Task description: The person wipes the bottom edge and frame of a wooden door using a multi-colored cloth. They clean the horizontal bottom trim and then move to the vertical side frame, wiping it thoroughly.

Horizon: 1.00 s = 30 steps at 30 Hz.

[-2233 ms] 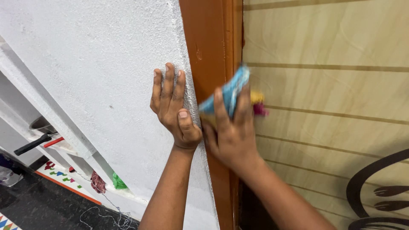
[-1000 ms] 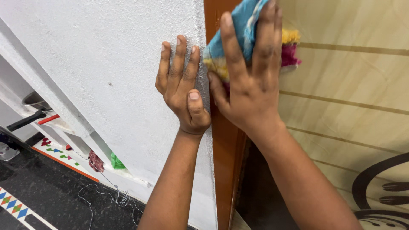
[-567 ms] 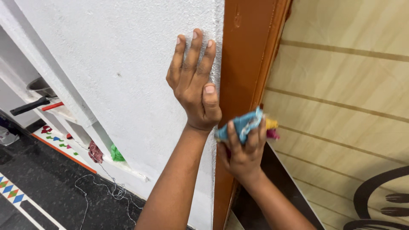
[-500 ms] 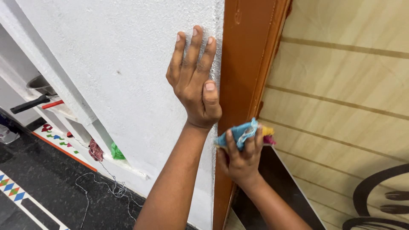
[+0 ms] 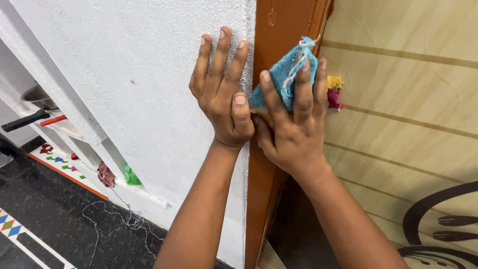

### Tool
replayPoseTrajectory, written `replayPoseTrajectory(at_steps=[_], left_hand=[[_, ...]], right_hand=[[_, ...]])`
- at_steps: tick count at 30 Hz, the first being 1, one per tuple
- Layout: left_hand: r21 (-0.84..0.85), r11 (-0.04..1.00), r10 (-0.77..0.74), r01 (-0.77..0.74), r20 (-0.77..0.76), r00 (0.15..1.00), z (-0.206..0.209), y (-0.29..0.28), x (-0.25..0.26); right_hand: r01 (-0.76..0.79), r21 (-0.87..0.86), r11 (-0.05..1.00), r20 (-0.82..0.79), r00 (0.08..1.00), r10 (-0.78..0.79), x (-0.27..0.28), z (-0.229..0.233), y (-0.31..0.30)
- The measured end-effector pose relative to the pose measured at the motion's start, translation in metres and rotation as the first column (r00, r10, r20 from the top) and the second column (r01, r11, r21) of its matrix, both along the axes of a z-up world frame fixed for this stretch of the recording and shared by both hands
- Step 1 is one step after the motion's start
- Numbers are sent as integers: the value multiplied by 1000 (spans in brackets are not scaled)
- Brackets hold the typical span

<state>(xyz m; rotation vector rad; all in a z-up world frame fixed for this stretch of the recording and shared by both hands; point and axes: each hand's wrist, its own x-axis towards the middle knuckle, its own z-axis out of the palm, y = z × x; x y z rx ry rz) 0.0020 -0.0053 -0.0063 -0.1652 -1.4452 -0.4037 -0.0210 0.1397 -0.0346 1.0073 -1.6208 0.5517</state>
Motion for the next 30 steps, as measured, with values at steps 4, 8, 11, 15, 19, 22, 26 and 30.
replayPoseTrajectory(at_steps=[4,8,11,15,19,22,26,30], left_hand=[[-7,1000,-1,1,-6,1000,0,0,1],[9,1000,18,-18,-9,1000,-1,2,-1],[18,999,46,-46,8,999,-2,2,-2],[19,996,92,-93,42,995,0,2,-2],[-26,994,107,-104,182,977,-4,-4,1],[-141,985,133,-97,276,952,-15,-16,4],[-163,982,138,-92,295,945,-53,-22,9],[-130,978,195,-161,321,927,-104,-20,14]], right_hand=[[17,-16,1000,27,1000,-16,6,-18,-5],[-12,-18,1000,37,999,13,6,-76,-4],[-40,-1,999,29,999,40,7,-126,-2],[-11,13,1000,20,1000,11,10,-167,-3],[22,52,998,27,999,-24,19,-154,0],[36,83,996,21,999,-38,24,-112,4],[11,62,998,24,1000,-12,14,-40,4],[-35,-8,999,-19,999,35,7,-5,-5]])
